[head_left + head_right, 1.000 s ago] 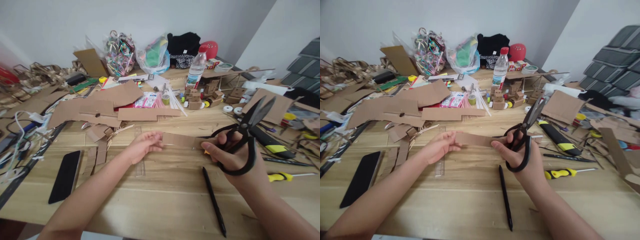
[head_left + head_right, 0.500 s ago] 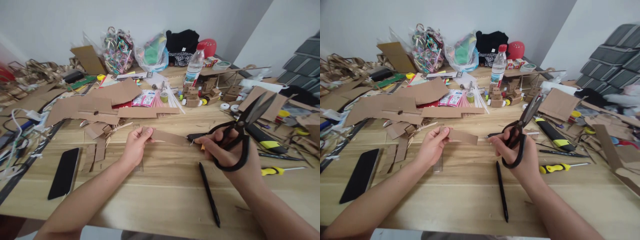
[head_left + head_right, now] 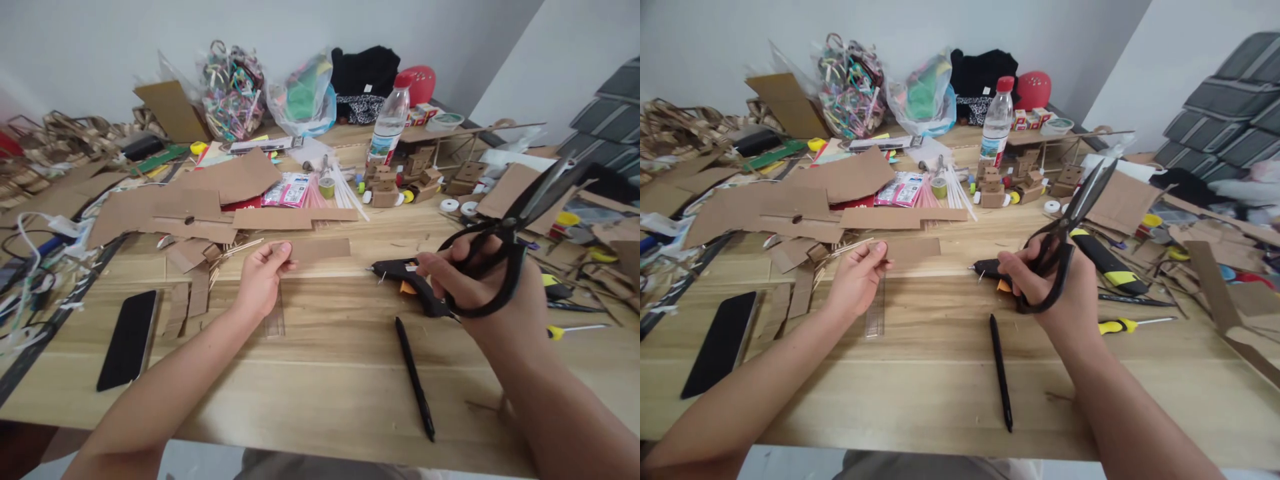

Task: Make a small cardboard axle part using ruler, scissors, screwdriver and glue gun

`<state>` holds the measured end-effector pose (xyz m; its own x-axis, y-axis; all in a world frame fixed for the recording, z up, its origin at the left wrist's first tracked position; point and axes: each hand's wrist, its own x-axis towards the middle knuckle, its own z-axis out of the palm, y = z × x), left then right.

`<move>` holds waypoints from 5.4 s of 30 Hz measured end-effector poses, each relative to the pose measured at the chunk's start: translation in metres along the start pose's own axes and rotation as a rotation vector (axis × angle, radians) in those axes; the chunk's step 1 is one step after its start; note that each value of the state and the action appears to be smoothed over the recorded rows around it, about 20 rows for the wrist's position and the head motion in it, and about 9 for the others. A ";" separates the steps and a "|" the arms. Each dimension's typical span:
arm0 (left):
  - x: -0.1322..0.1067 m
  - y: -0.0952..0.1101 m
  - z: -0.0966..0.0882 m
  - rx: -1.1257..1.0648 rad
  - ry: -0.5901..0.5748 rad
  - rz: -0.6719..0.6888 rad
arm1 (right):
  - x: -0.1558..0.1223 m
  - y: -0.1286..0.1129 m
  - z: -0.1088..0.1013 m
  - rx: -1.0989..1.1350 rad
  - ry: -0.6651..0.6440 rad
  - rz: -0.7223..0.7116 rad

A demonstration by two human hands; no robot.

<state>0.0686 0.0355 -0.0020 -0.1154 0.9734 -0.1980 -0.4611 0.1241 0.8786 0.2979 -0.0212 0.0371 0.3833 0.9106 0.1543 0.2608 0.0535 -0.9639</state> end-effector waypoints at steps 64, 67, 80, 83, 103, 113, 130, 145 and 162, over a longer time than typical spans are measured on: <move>-0.017 -0.008 -0.005 0.439 -0.373 -0.073 | -0.012 0.026 0.039 -0.287 -0.670 -0.139; -0.023 -0.012 0.005 0.455 -0.467 -0.084 | -0.007 0.024 0.041 -0.010 -0.617 0.048; -0.028 -0.021 0.010 0.498 -0.497 -0.154 | -0.012 0.025 0.043 0.105 -0.626 0.127; -0.031 -0.020 0.009 0.458 -0.474 -0.221 | -0.013 0.027 0.045 0.080 -0.607 0.096; -0.027 -0.021 0.006 0.485 -0.468 -0.175 | -0.014 0.026 0.046 0.099 -0.619 0.100; -0.020 -0.021 0.001 0.585 -0.512 -0.049 | -0.016 0.026 0.046 0.061 -0.631 0.171; -0.030 -0.020 0.009 0.386 -0.478 -0.289 | -0.017 0.030 0.049 0.129 -0.562 0.093; -0.002 -0.004 0.005 0.313 -0.121 -0.160 | -0.022 0.021 0.033 -0.508 -0.525 -0.351; -0.019 0.027 -0.014 0.265 -0.235 0.048 | 0.013 0.038 -0.042 -0.399 -0.542 -0.329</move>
<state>0.0458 0.0181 0.0193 0.0879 0.9933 -0.0755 -0.2119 0.0927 0.9729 0.3494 -0.0246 0.0118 -0.2333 0.9530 0.1932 0.6281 0.2993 -0.7182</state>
